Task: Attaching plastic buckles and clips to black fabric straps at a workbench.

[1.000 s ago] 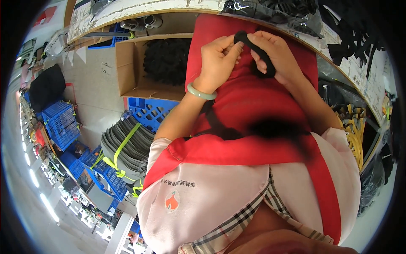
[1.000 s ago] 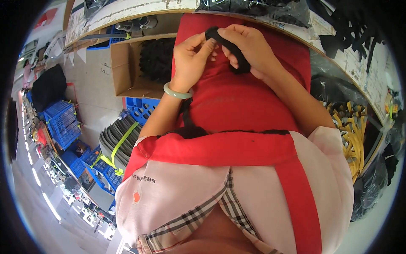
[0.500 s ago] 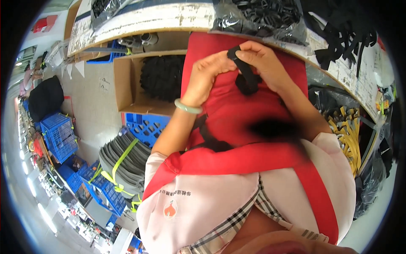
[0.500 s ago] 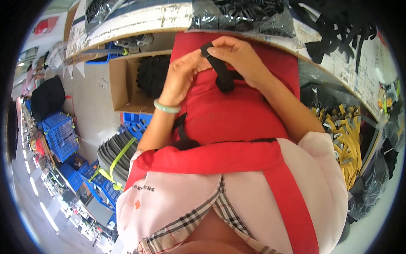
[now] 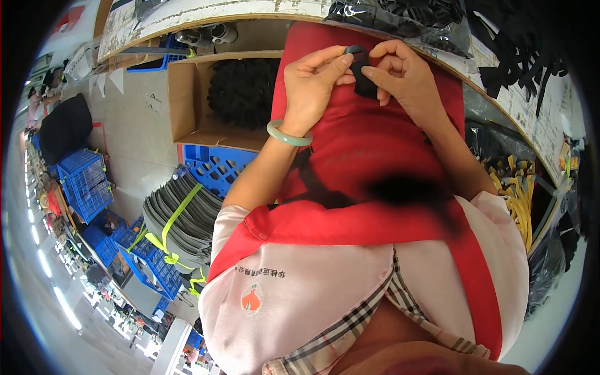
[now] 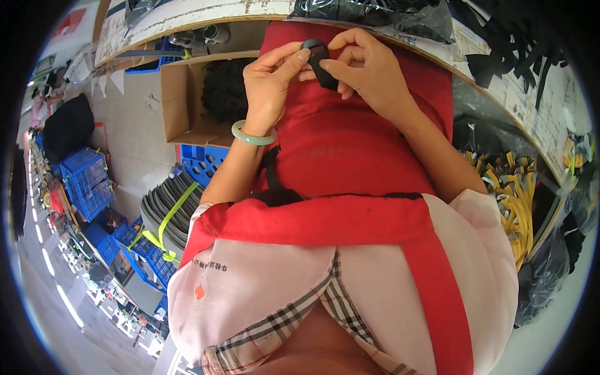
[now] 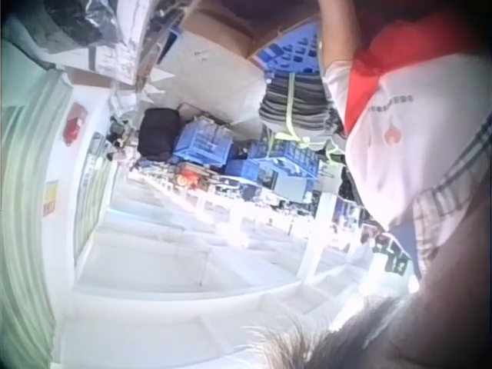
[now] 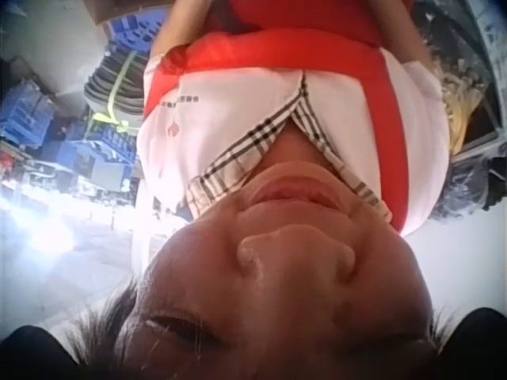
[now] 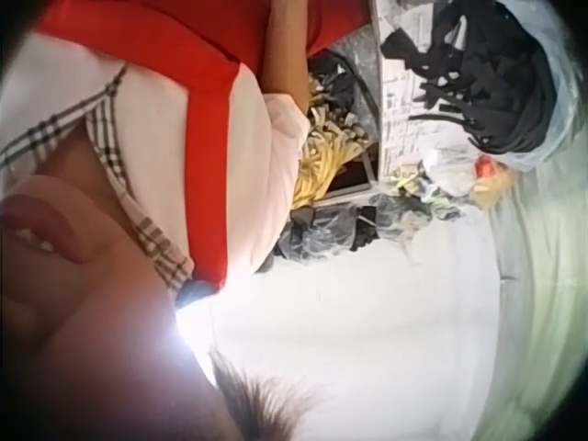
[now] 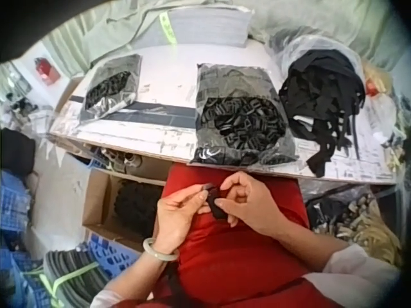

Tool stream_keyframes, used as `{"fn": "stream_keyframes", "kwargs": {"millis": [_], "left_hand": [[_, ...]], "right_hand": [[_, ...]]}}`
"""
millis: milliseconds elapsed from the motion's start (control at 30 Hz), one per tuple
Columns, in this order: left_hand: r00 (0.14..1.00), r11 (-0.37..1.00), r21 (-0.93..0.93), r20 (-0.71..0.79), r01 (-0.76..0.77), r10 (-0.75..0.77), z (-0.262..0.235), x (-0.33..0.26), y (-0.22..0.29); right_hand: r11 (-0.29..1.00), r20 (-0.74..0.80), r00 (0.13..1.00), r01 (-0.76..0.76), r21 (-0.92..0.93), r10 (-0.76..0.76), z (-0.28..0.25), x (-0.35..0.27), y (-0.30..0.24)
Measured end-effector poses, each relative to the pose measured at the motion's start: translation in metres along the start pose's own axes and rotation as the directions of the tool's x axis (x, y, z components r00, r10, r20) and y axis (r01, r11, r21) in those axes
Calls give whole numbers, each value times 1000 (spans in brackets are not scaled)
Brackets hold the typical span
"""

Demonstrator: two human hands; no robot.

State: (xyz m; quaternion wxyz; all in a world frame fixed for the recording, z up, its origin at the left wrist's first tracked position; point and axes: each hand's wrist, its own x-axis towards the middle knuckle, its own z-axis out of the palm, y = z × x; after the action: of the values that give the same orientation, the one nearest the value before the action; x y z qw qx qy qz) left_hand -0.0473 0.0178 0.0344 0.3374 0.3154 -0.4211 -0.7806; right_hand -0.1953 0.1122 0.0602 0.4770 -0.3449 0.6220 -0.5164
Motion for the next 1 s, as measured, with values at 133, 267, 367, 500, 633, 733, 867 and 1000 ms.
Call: {"fn": "stream_keyframes", "kwargs": {"millis": [133, 267, 367, 500, 633, 733, 867, 1000], "left_hand": [[996, 992, 103, 55, -73, 67, -6, -3, -3], [983, 970, 197, 149, -140, 112, -16, -3, 4], [981, 979, 198, 195, -53, 14, -28, -13, 23], [958, 940, 330, 286, -84, -15, -45, -31, 53], [960, 925, 368, 280, -92, -17, -59, -40, 69], [960, 901, 431, 272, -55, -72, -71, -50, 84], [972, 786, 610, 231, -105, -49, -100, -66, 124], [998, 586, 810, -18, -18, 56, -142, -71, 145]], "right_hand": [[998, -24, 1000, 6, 55, -5, 6, 5, -1], [932, 188, 961, -248, 263, 203, -2, 16, 4], [834, 471, 839, -449, 319, 272, -4, 21, 10], [774, 589, 767, -527, 351, 255, 17, 27, 4], [806, 681, 706, -510, 301, 192, 41, 31, -8], [876, 652, 739, -418, 241, 173, 45, 36, -12], [995, 371, 927, -78, 58, 51, 36, 55, 1], [999, 310, 951, 4, -32, 6, 14, 47, 14]]}}
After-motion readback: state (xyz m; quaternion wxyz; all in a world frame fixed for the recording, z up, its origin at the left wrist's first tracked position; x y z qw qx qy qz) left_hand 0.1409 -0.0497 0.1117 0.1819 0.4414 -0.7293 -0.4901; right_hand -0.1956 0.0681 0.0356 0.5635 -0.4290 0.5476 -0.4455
